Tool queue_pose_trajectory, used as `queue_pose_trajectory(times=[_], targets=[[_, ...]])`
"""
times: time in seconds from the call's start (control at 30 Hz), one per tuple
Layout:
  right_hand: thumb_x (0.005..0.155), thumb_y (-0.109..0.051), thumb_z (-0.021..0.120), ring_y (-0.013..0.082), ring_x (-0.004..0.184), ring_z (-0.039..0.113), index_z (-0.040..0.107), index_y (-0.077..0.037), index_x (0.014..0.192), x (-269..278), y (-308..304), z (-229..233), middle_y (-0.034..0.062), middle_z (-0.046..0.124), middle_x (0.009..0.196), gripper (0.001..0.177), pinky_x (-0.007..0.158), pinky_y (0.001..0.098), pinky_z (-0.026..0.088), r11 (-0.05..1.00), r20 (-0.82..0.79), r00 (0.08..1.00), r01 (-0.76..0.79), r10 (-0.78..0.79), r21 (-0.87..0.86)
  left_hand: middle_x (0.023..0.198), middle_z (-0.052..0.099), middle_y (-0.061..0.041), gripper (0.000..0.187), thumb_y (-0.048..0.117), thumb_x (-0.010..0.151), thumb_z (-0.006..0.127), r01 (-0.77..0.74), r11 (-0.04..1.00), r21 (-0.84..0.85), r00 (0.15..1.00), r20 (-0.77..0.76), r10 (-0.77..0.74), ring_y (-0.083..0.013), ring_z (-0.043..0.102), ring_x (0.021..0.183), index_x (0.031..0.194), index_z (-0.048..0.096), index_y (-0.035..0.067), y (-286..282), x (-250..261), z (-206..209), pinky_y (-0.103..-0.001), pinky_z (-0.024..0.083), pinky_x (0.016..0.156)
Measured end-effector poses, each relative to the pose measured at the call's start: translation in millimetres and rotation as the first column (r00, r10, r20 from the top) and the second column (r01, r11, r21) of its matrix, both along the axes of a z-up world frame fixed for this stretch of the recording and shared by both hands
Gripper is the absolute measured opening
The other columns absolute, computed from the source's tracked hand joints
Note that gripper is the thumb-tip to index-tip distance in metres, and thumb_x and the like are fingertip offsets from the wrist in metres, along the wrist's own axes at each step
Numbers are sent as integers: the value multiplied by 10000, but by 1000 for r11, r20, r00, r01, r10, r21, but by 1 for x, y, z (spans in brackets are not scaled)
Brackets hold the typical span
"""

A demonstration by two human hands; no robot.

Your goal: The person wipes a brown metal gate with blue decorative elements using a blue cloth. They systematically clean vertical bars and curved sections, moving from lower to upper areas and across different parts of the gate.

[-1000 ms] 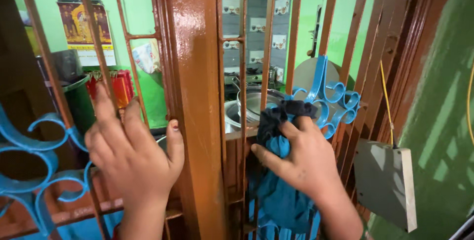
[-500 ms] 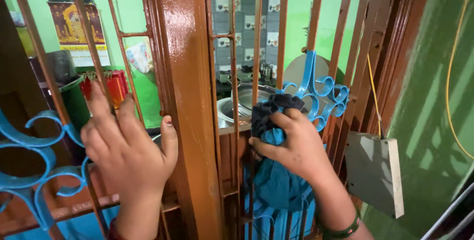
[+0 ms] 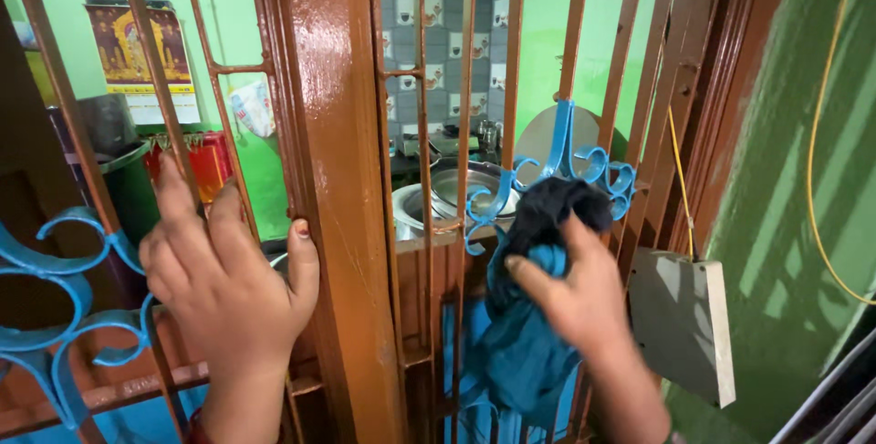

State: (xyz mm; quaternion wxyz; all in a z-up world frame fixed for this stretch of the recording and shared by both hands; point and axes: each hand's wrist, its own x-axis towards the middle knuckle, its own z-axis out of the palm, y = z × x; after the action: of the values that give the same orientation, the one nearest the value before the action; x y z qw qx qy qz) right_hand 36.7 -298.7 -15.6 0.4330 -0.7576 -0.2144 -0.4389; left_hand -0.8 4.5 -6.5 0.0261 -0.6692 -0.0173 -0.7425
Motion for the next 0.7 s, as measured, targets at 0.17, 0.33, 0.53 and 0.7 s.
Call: queue_pose_trajectory(times=[0.17,0.33,0.53,0.7], targets=[[646,-420,797,384,1019,681,700,-93,1195,-9,4,60,202,736,1050,646,880,434,525,913,-213,921,250,-327,-323,1601,391,-267,525,414,1114,563,1,1000,-5,1000,4,-1,-415,479,1276,1365,551,-47,-2,0,1,-484,351,1134],[651,-449,774,361,979,710,775,-98,1026,-6,6,90,174,754,996,514,846,434,548,883,-281,907,171,-315,-438,1598,394,-274,513,401,1122,524,-17,1000,-8,1000,20,17,-420,484,1265,1360,552,-52,-6,1,2,-482,356,1132],[658,-264,824,369,934,708,744,-18,1010,19,-13,45,194,744,963,436,786,408,551,947,-13,991,125,-135,-296,1622,373,-277,506,363,1102,479,-41,999,9,999,21,41,-423,485,1289,1371,543,-61,-8,0,-1,-480,356,1153],[808,-55,740,181,994,644,723,26,1045,48,-30,-10,45,679,1030,251,876,340,521,871,86,874,-485,479,77,1634,361,-280,497,364,1126,502,-34,999,18,999,-4,34,-422,471,1301,1386,539,-58,-5,-2,-3,-483,348,1163]])
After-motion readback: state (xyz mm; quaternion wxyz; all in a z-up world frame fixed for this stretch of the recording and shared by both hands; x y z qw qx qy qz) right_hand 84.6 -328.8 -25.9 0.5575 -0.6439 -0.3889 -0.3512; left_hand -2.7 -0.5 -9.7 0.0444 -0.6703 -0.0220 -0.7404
